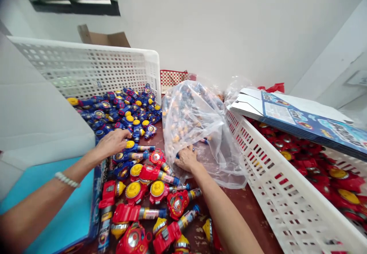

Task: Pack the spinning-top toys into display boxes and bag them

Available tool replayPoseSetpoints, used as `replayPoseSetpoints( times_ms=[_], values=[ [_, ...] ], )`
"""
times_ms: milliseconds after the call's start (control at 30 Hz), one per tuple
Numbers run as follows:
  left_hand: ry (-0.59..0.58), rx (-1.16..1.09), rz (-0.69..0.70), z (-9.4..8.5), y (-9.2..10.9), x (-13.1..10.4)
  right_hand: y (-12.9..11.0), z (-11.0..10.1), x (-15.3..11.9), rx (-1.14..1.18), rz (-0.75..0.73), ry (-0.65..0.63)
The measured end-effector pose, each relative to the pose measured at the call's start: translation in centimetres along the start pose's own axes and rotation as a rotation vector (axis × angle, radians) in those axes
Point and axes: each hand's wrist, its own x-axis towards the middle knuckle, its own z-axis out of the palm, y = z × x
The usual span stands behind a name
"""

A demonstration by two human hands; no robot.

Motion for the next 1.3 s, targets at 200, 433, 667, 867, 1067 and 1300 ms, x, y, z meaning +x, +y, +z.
replayPoseSetpoints(
  times_ms=[200,433,667,867,1067,1300],
  values=[
    [-0.063,0.061,-0.071,1.1,0.8,5.0,2.4,-0.4,0.0,-0.028,-0.006,0.009],
    [-0.159,-0.001,-0.130,3.5,1.6,7.5,4.2,-1.1,-1.1,-0.045,0.059,0.016],
    [-0.055,-0.248,-0.201,3.4,1.9,7.1,5.1,-1.8,-1.7,-0.011,0.047,0.059],
    [0.058,-0.727,-0.174,0.1,3.5,4.2,5.7,-3.1,-5.0,0.082,0.113,0.208],
    [-0.227,-1.461,-0.007,-0.4,6.2,-4.3,1.4,-3.1,-11.7,0.300,0.047,0.400],
    [-0.261,-1.826,-0.137,0.8,9.2,-10.2,-8.0,-1.6,-16.5,0.602,-0.180,0.494]
  ],
)
